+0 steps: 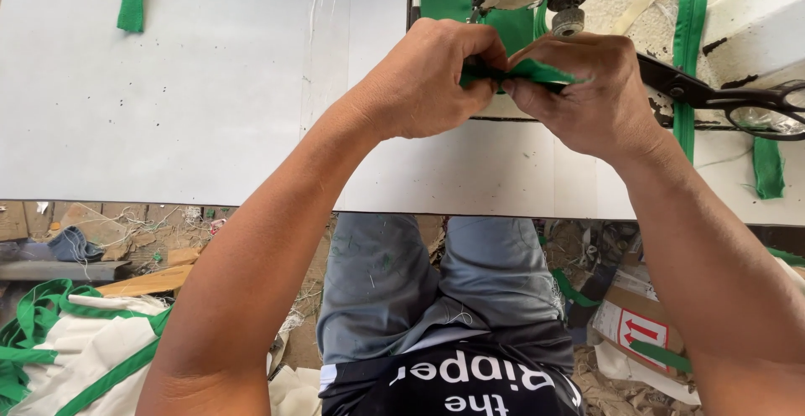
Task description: Sewing green fabric strips using an industrial sewing machine to create bag components.
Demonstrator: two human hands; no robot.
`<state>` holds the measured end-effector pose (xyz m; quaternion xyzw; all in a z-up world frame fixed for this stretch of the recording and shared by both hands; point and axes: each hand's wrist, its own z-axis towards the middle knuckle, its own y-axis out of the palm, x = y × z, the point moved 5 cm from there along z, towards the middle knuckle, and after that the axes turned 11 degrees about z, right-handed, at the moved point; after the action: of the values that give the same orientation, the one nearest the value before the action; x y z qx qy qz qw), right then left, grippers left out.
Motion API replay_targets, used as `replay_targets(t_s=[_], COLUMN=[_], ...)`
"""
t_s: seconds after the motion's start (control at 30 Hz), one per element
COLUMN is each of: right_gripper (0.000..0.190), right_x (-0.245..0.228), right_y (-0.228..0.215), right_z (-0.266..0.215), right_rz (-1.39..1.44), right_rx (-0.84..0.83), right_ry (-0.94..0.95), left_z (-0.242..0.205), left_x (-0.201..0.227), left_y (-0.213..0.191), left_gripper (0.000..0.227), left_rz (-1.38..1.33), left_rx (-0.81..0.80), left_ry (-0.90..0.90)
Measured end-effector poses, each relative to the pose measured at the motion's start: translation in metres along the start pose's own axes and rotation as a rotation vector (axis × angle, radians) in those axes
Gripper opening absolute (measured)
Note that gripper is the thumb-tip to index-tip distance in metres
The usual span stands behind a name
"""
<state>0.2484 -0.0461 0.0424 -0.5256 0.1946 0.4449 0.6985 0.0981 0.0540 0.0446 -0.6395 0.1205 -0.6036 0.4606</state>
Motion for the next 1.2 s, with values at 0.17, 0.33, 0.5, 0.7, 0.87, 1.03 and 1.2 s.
replay_targets(t_s=[0.17, 0.33, 0.5, 0.7, 0.87, 1.03, 1.2], right_gripper=[0.014, 0.016, 0.012, 0.016, 0.013, 0.014, 0.015], right_x=[-0.022, -0.044, -0.031, -0.033, -0.031, -0.03, -0.025], right_y=[-0.001, 0.008, 0.032, 0.064, 0.072, 0.066, 0.066], right_z=[-0.005, -0.009, -0.028, -0.036, -0.039, -0.038, -0.044], right_rz=[-0.254, -0.323, -0.47, -0.451, -0.493, -0.509, -0.497], right_rx=[0.055, 0.106, 0.162, 0.134, 0.15, 0.113, 0.092], right_ry=[-0.172, -0.233, -0.361, -0.432, -0.396, -0.41, -0.4], left_z=[-0.012, -0.022, -0.04, -0.065, -0.055, -0.045, -0.057], left_x=[0.013, 0.023, 0.031, 0.008, 0.003, -0.015, -0.014], left_y=[-0.011, -0.015, -0.003, 0.041, 0.033, 0.041, 0.045], left_gripper=[0.004, 0.004, 0.009, 0.014, 0.006, 0.022, 0.026], left_rz=[0.098, 0.146, 0.178, 0.44, 0.413, 0.542, 0.631], left_rx=[0.229, 0.285, 0.318, 0.363, 0.323, 0.268, 0.171], left_ry=[0.388, 0.454, 0.358, 0.394, 0.342, 0.285, 0.228])
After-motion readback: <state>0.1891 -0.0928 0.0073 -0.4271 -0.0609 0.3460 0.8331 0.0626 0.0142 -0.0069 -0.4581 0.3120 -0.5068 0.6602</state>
